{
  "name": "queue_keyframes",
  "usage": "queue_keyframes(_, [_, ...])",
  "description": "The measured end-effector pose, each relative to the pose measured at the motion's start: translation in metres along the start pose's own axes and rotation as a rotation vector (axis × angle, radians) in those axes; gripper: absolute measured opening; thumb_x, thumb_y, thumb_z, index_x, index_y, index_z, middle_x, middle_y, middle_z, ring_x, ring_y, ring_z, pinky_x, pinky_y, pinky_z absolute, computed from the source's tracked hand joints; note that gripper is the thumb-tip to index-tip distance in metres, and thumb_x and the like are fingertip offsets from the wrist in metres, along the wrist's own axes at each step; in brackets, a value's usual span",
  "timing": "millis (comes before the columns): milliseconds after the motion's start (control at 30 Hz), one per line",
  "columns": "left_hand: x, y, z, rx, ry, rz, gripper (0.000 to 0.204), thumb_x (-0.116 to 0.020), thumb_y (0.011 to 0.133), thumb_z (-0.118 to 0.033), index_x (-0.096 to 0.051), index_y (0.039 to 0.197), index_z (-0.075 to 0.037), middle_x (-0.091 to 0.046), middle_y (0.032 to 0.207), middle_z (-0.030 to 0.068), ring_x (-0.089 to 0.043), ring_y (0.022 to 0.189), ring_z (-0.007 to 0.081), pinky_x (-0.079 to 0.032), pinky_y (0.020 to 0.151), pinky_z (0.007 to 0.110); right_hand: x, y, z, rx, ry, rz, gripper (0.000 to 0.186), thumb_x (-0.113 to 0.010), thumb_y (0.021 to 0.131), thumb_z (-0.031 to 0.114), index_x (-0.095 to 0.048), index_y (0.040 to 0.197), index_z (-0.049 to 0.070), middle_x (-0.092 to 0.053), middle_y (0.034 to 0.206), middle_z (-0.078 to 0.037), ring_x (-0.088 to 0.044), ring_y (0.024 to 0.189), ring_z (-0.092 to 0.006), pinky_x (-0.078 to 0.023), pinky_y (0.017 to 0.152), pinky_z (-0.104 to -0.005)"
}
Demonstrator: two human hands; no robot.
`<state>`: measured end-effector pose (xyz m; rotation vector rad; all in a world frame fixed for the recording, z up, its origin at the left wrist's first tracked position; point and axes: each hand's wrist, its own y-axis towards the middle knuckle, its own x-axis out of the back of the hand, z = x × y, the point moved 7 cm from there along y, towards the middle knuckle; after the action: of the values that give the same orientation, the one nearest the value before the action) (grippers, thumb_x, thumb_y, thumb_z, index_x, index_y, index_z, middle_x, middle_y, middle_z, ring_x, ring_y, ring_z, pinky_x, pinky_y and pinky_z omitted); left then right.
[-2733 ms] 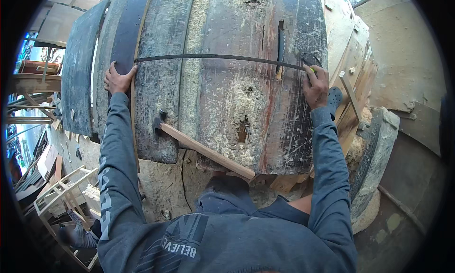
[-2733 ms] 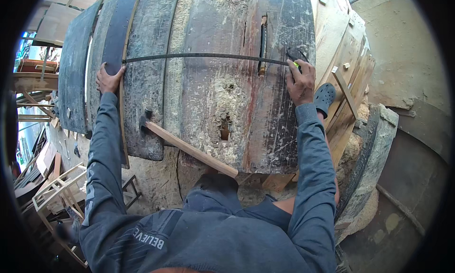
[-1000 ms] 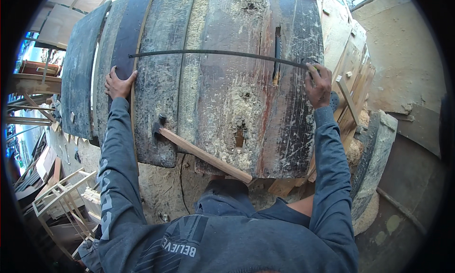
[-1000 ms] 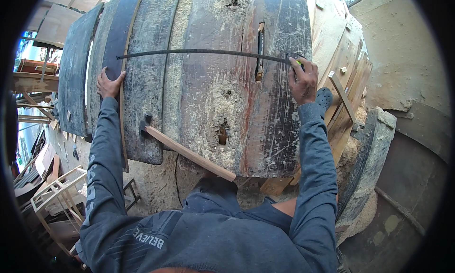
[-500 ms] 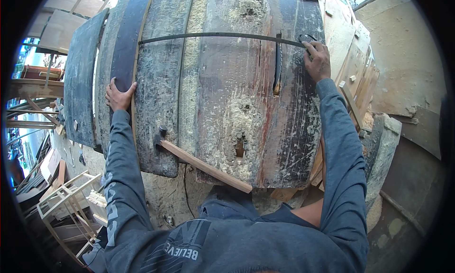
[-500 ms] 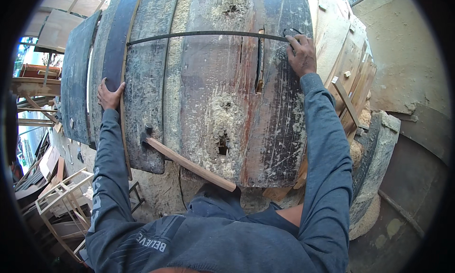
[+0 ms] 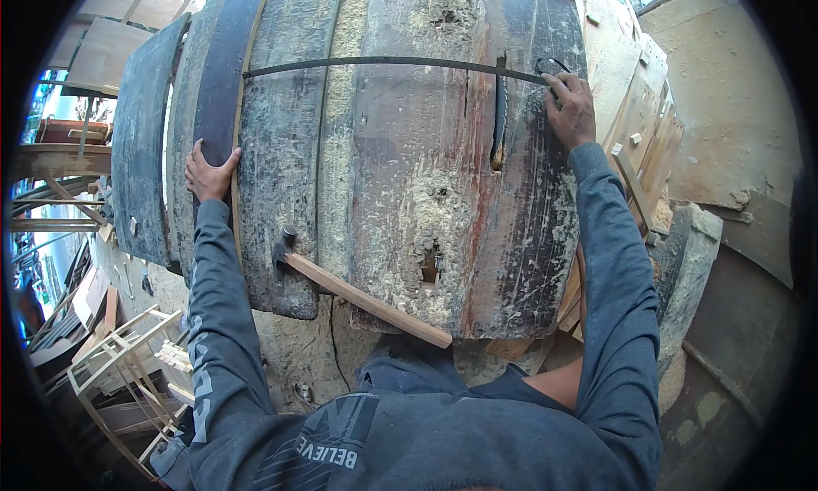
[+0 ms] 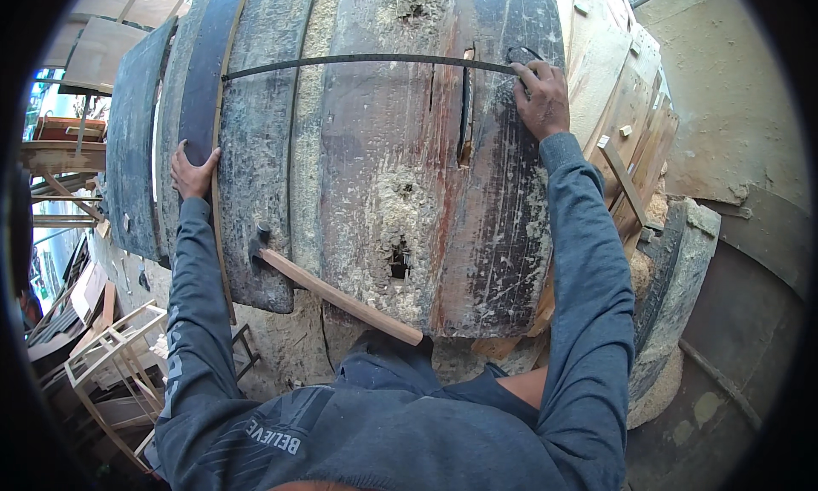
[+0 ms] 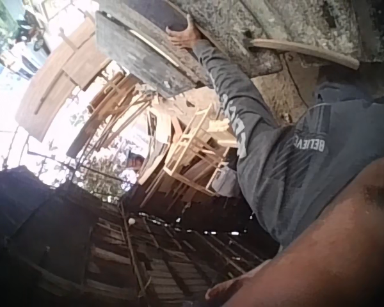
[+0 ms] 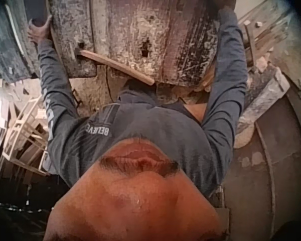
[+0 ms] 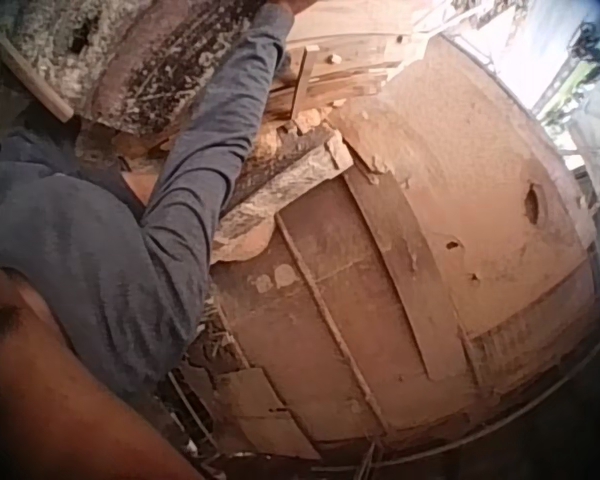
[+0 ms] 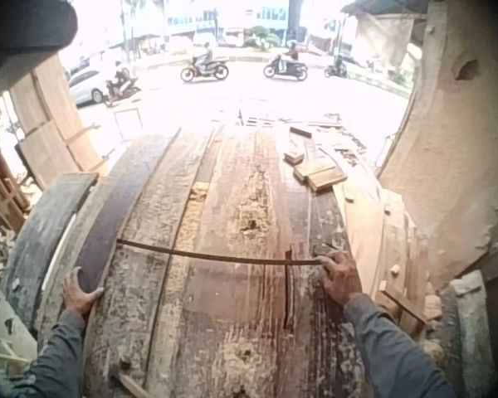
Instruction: Measuring, aligning, and hammering wooden boards to assemble structure components on a workshop floor.
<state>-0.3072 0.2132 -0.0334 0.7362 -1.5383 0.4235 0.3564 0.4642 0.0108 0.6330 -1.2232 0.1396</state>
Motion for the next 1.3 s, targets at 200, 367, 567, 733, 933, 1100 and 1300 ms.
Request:
queue_keyframes(200, [0.0031, -0.0006, -0.0015, 0.004, -0.003, 0.005, 0.103, -0.077, 0.065, -0.074, -0.041, 0.147, -0.021, -0.038, 0.150, 0.0179, -0.034, 0.139, 0.0427, -0.026, 0.110, 0.064, -0.0021, -0.0024, -0.0021, -0.001, 0.009, 0.008, 0.030, -0.069, 0.087, 0.013, -0.072, 0.117, 0.012, -0.064, 0.111, -0.010, -0.058, 0.105, -0.0300, -0.050, 0.095, -0.0403])
queue_keyframes(367, [0.0045, -0.0010, -0.0031, 0.015, -0.015, 0.023, 0.103, -0.077, 0.065, -0.073, -0.042, 0.146, -0.022, -0.038, 0.150, 0.0173, -0.034, 0.139, 0.0422, -0.026, 0.110, 0.063, -0.0044, -0.0017, -0.0045, 0.001, 0.024, 0.016, 0.031, -0.068, 0.087, 0.012, -0.071, 0.118, 0.013, -0.063, 0.111, -0.010, -0.057, 0.106, -0.0301, -0.050, 0.095, -0.0403])
queue_keyframes(567, [0.0047, -0.0011, -0.0032, 0.019, -0.020, 0.023, 0.102, -0.078, 0.066, -0.072, -0.041, 0.146, -0.022, -0.038, 0.150, 0.0173, -0.033, 0.139, 0.0429, -0.025, 0.109, 0.065, -0.0088, 0.0006, -0.0069, -0.013, 0.022, 0.070, 0.032, -0.067, 0.088, 0.012, -0.069, 0.120, 0.012, -0.062, 0.113, -0.010, -0.057, 0.107, -0.0305, -0.050, 0.095, -0.0397])
queue_keyframes(733, [0.0035, -0.0012, -0.0030, 0.006, -0.038, 0.024, 0.102, -0.078, 0.066, -0.071, -0.040, 0.147, -0.022, -0.038, 0.150, 0.0170, -0.033, 0.139, 0.0431, -0.025, 0.109, 0.065, -0.0086, 0.0027, -0.0066, 0.016, 0.019, 0.085, 0.030, -0.067, 0.089, 0.011, -0.069, 0.118, 0.011, -0.061, 0.111, -0.009, -0.057, 0.107, -0.0298, -0.051, 0.095, -0.0394])
queue_keyframes(933, [0.0025, -0.0008, -0.0010, 0.016, -0.014, 0.029, 0.104, -0.078, 0.066, -0.071, -0.038, 0.149, -0.022, -0.036, 0.151, 0.0190, -0.031, 0.140, 0.0441, -0.023, 0.110, 0.066, -0.0102, 0.0027, -0.0080, 0.003, 0.001, 0.115, 0.031, -0.067, 0.089, 0.011, -0.069, 0.119, 0.011, -0.060, 0.111, -0.009, -0.056, 0.105, -0.0287, -0.052, 0.093, -0.0395])
queue_keyframes(1100, [0.0010, -0.0013, -0.0013, 0.021, -0.020, 0.042, 0.104, -0.078, 0.067, -0.071, -0.037, 0.149, -0.022, -0.035, 0.151, 0.0194, -0.029, 0.141, 0.0440, -0.022, 0.111, 0.066, -0.0102, 0.0017, -0.0084, 0.001, 0.025, 0.126, 0.032, -0.067, 0.088, 0.011, -0.069, 0.120, 0.011, -0.060, 0.111, -0.009, -0.056, 0.105, -0.0288, -0.052, 0.093, -0.0399])
queue_keyframes(1300, [0.0012, -0.0028, -0.0012, 0.021, -0.015, 0.040, 0.103, -0.078, 0.067, -0.070, -0.037, 0.149, -0.022, -0.035, 0.151, 0.0186, -0.029, 0.141, 0.0430, -0.022, 0.111, 0.065, -0.0086, 0.0004, -0.0085, -0.013, 0.028, 0.131, 0.032, -0.068, 0.088, 0.010, -0.070, 0.120, 0.011, -0.061, 0.112, -0.009, -0.056, 0.106, -0.0289, -0.052, 0.093, -0.0400])
